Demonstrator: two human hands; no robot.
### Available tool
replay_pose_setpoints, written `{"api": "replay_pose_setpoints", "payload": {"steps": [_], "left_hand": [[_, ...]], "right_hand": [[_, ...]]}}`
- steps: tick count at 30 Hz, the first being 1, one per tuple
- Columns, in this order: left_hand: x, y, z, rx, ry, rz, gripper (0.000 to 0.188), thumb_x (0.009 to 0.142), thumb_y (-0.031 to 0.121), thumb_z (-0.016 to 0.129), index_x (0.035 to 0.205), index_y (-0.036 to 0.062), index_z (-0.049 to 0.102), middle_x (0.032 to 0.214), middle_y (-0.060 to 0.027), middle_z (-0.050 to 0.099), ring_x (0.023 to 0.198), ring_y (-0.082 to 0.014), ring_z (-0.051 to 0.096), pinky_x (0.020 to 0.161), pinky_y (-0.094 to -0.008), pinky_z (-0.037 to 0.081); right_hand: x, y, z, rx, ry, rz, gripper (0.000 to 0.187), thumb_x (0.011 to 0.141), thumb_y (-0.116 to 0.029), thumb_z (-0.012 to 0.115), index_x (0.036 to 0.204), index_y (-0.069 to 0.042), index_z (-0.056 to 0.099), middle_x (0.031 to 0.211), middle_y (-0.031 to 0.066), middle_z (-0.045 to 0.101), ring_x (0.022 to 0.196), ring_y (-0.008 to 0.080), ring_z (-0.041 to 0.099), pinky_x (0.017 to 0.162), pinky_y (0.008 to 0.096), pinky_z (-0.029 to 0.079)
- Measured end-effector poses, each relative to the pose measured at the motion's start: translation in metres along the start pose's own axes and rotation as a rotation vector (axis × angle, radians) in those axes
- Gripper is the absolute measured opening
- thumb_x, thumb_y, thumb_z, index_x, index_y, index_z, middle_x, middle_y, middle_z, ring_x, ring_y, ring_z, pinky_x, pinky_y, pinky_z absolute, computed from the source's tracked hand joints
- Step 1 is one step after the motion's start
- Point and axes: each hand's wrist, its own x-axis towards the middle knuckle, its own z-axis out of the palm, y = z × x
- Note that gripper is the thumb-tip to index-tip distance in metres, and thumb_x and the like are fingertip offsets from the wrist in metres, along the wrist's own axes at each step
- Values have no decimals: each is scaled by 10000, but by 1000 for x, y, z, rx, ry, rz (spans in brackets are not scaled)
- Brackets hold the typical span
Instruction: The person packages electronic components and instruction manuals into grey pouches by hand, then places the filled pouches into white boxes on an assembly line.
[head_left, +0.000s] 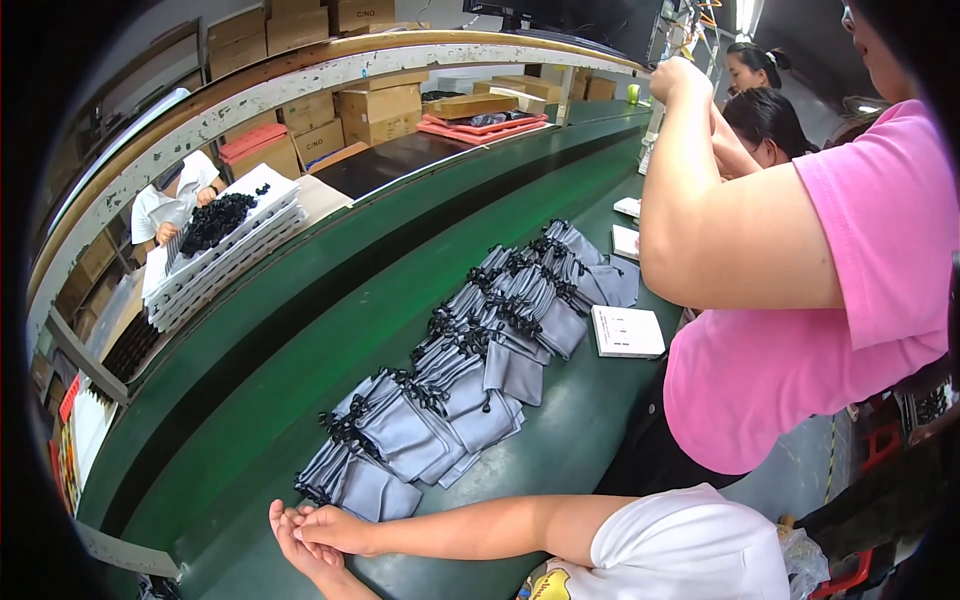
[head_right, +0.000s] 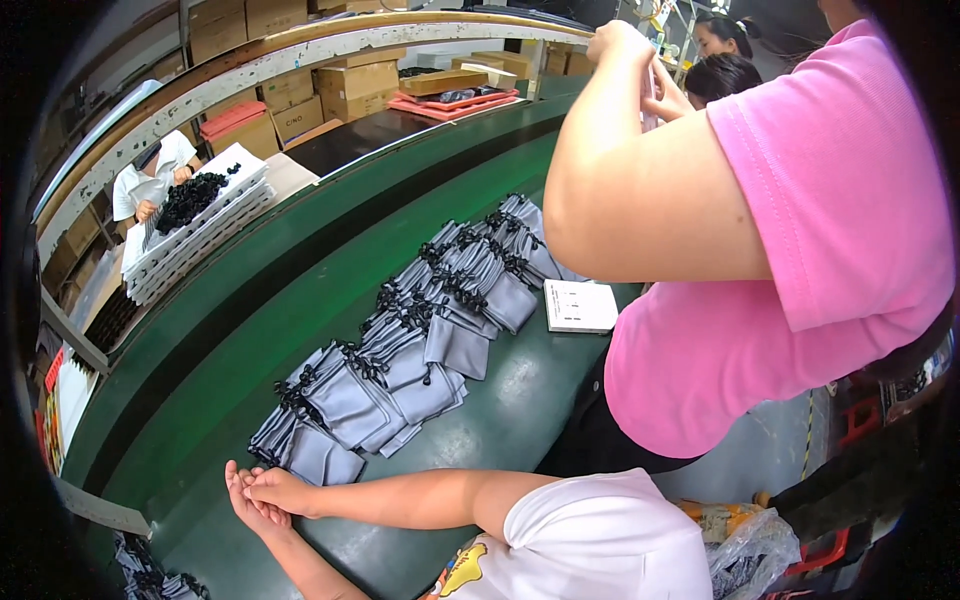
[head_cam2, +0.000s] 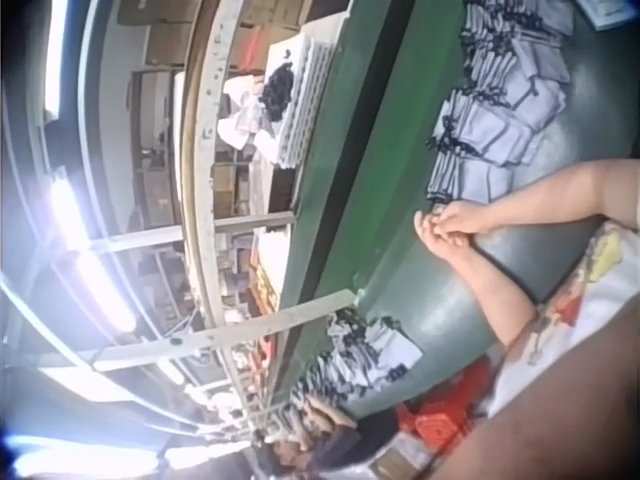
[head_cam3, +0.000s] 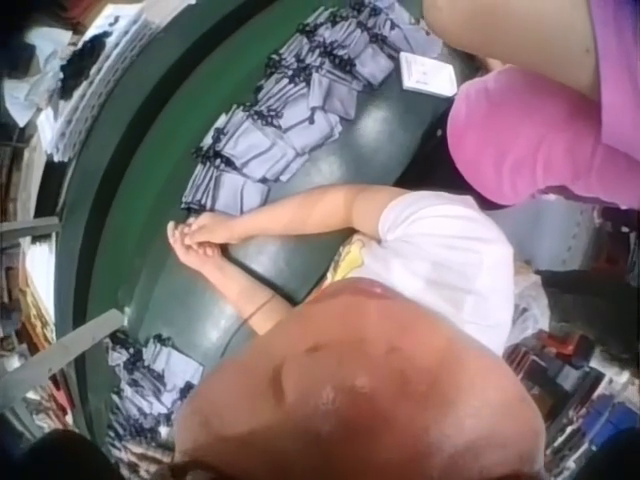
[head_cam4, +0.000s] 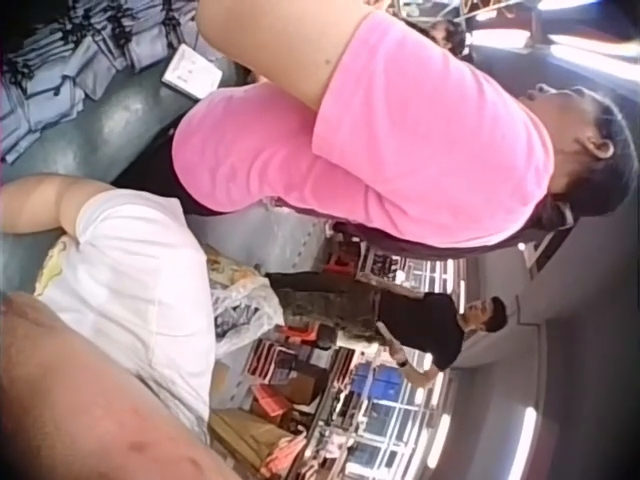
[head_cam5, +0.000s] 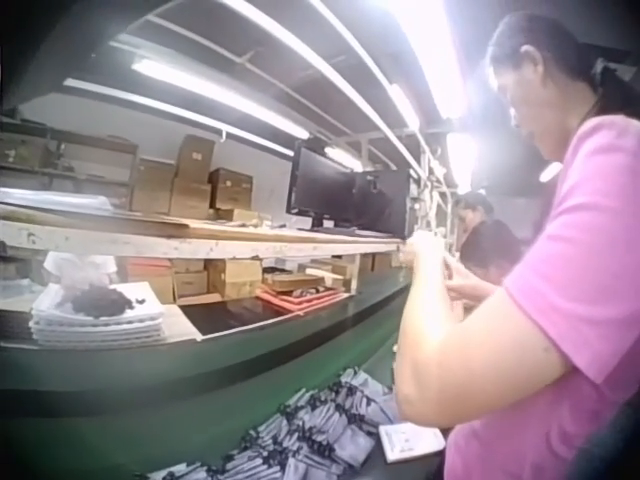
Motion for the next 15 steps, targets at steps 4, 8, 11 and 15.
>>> {"api": "replay_pose_setpoints", "payload": {"steps": [4,8,11,15], "left_hand": [[-1,0,1,3,-6,-6,284,871,167,411,1129,55,454,706,-24,473,748,-160,531,678,-235,428],[-2,2,3,5,-2,-9,285,866,160,409,1127,55,454,703,-26,476,748,-162,535,674,-235,431],[-2,2,3,11,-1,-10,285,865,158,409,1127,54,453,700,-27,477,746,-164,537,672,-236,432],[-1,2,2,25,-4,-10,285,867,161,412,1128,55,452,694,-27,476,740,-165,538,672,-237,433]], "right_hand": [[-2,-2,0,2,-10,-1,342,903,-210,490,599,-58,517,492,26,491,390,92,429,354,200,354],[-3,-4,1,1,-20,-4,345,904,-200,486,590,-60,515,497,24,492,390,90,426,359,200,353],[-3,-4,1,0,-20,-2,346,903,-194,483,585,-62,514,498,23,493,391,89,425,362,201,352],[-2,-1,0,-3,-12,7,347,902,-184,480,579,-63,514,499,22,492,394,89,425,366,202,352]]}}
